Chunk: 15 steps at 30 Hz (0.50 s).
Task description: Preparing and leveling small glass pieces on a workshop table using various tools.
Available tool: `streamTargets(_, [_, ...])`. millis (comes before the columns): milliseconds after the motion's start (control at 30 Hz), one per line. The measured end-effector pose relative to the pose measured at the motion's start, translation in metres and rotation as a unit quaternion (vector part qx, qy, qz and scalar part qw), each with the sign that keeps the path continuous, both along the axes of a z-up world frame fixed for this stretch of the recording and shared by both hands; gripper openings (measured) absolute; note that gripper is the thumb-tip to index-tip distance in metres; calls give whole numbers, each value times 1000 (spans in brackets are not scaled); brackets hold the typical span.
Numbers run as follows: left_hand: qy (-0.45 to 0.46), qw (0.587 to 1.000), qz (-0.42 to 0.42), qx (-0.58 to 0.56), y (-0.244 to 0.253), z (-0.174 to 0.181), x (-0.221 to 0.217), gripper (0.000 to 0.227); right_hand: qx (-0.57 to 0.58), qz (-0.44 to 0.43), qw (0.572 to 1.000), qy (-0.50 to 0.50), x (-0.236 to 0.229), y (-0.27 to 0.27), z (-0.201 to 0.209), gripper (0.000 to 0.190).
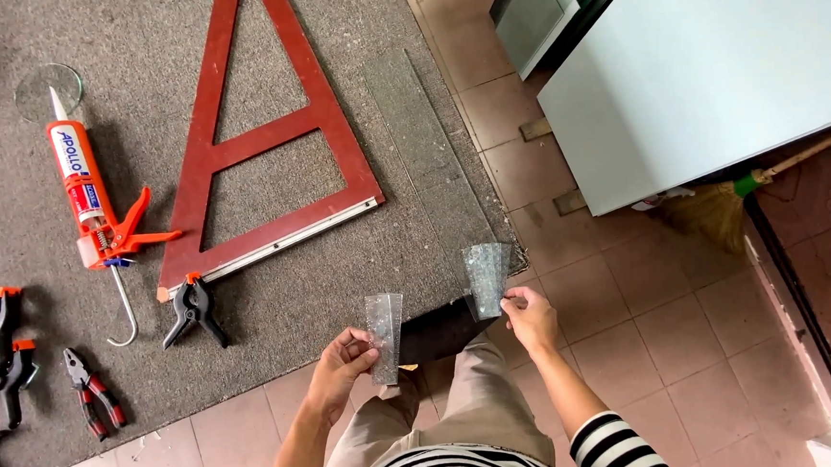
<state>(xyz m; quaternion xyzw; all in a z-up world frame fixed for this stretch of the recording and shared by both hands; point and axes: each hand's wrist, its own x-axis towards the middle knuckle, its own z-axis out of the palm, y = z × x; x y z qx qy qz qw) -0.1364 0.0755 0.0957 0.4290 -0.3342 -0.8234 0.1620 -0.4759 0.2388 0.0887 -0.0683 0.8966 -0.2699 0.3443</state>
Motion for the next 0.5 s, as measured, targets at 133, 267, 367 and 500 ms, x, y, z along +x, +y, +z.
streamTargets(133, [3, 1000, -13, -7, 11, 0, -8, 25, -3, -7, 1000, 18, 3, -5, 10, 20])
streamTargets(267, [9, 1000, 11, 4, 23, 8, -27, 25, -35, -43, 998, -6, -3, -10, 13, 20])
streamTargets(367, [10, 999, 35, -2, 36, 6, -44, 25, -108, -119, 984, -72, -9, -9, -3, 30])
streamTargets(500, [-17, 996, 82, -11, 55, 5, -75, 22, -121, -96, 982, -107, -16, -11, 21, 30])
